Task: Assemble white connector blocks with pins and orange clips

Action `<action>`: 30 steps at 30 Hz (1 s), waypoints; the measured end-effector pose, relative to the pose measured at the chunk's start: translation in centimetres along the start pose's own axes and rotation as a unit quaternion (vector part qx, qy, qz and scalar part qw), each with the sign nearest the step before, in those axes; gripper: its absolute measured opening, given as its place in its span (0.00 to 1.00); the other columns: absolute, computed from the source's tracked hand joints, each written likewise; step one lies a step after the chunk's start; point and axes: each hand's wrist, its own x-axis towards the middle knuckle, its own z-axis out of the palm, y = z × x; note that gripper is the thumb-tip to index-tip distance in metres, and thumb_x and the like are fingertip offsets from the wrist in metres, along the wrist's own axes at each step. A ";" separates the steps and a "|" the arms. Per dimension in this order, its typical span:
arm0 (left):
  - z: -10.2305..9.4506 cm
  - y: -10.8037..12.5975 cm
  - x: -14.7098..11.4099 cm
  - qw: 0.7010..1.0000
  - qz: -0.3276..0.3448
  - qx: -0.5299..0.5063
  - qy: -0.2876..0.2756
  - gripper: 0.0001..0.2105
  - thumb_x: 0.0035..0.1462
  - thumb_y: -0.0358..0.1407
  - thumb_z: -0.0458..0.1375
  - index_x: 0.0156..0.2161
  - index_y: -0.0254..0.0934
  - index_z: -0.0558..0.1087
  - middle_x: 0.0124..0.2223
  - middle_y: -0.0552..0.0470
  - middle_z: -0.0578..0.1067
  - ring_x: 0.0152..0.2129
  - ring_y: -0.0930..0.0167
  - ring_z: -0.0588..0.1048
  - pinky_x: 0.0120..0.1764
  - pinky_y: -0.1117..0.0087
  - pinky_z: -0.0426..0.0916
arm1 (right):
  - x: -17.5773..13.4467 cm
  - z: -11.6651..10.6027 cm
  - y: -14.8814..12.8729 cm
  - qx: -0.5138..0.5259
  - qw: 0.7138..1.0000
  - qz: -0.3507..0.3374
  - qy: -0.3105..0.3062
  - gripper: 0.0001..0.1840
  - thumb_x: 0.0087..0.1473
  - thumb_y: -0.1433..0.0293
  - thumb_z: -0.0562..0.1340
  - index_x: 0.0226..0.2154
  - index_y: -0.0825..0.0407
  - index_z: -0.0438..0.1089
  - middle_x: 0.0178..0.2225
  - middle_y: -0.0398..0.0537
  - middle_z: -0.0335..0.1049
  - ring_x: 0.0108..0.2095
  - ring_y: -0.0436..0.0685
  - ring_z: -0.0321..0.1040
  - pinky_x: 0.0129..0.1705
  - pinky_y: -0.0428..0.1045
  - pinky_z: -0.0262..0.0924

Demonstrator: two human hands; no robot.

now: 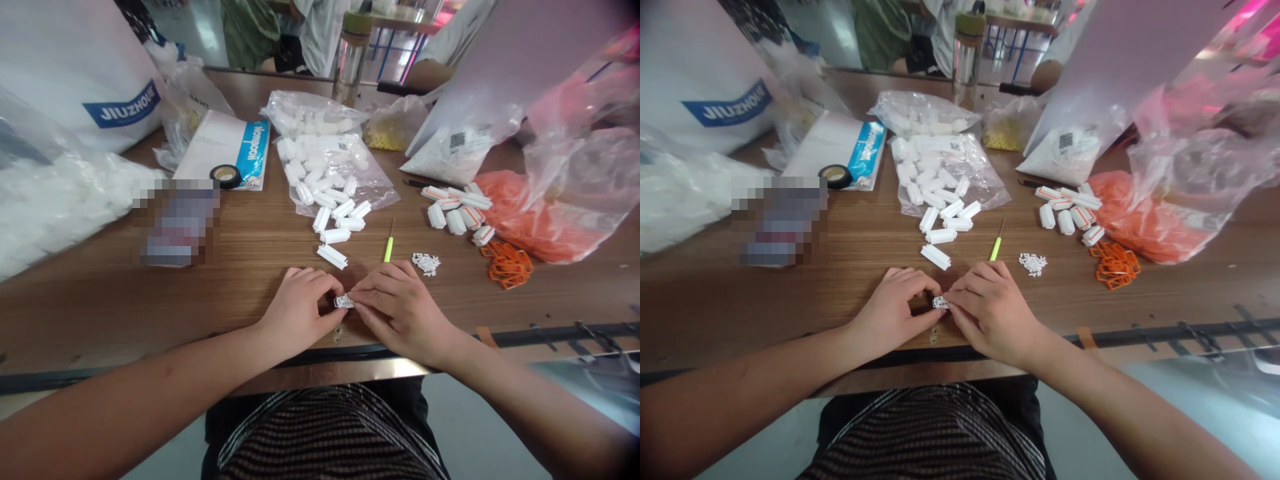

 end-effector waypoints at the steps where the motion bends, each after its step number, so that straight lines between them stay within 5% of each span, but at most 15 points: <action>1: 0.0 0.0 0.0 1.000 0.000 -0.001 0.001 0.05 0.55 0.35 0.63 0.35 0.40 0.71 0.34 0.59 0.76 0.34 0.69 0.72 0.43 0.61 0.58 | -0.1 0.0 0.0 -0.003 1.000 -0.001 0.005 0.09 0.58 0.73 0.60 0.41 0.47 0.74 0.38 0.44 0.76 0.39 0.56 0.66 0.45 0.56 0.54; 9: 0.0 -0.1 -0.1 1.000 -0.004 0.013 -0.012 0.04 0.56 0.36 0.62 0.35 0.41 0.71 0.34 0.57 0.76 0.34 0.67 0.72 0.42 0.60 0.58 | -0.2 -0.2 -0.5 -0.027 0.999 -0.009 0.016 0.09 0.57 0.71 0.60 0.39 0.45 0.75 0.38 0.42 0.78 0.39 0.57 0.68 0.45 0.57 0.56; 14: 0.1 -0.3 -0.1 1.000 -0.005 0.020 -0.009 0.04 0.55 0.35 0.63 0.35 0.41 0.71 0.34 0.57 0.76 0.34 0.67 0.72 0.43 0.59 0.59 | -2.6 -3.5 5.2 -0.110 0.966 0.204 0.116 0.09 0.56 0.66 0.61 0.29 0.48 0.76 0.33 0.47 0.77 0.36 0.59 0.71 0.43 0.56 0.59; 17: 0.1 -0.2 -0.1 1.000 -0.005 0.022 -0.006 0.04 0.55 0.36 0.62 0.35 0.42 0.71 0.35 0.56 0.76 0.34 0.67 0.72 0.43 0.59 0.60 | -4.5 -5.6 9.9 -0.127 0.929 0.340 0.065 0.09 0.53 0.63 0.62 0.31 0.49 0.77 0.34 0.49 0.77 0.36 0.61 0.72 0.39 0.55 0.61; 20: 0.0 -0.2 0.0 1.000 -0.006 0.024 -0.009 0.04 0.55 0.36 0.62 0.34 0.42 0.70 0.34 0.56 0.76 0.33 0.67 0.72 0.42 0.59 0.60 | -5.5 -6.4 12.6 -0.033 0.949 0.312 0.006 0.12 0.53 0.61 0.61 0.36 0.48 0.78 0.39 0.47 0.77 0.39 0.59 0.72 0.41 0.53 0.63; 23: -0.1 -0.1 0.1 1.000 -0.011 0.026 -0.012 0.05 0.54 0.35 0.62 0.34 0.41 0.70 0.34 0.57 0.76 0.33 0.67 0.72 0.42 0.59 0.60 | -5.5 -6.3 13.1 -0.014 0.952 0.307 0.002 0.13 0.52 0.59 0.61 0.32 0.50 0.77 0.32 0.47 0.76 0.34 0.57 0.70 0.38 0.52 0.62; 30: 0.0 0.0 0.0 0.999 -0.011 0.027 -0.017 0.04 0.55 0.35 0.62 0.34 0.41 0.70 0.34 0.57 0.76 0.33 0.67 0.72 0.43 0.59 0.60 | -5.7 -6.5 13.1 -0.081 0.896 0.436 0.018 0.16 0.49 0.56 0.62 0.26 0.52 0.76 0.20 0.44 0.71 0.23 0.54 0.65 0.27 0.49 0.56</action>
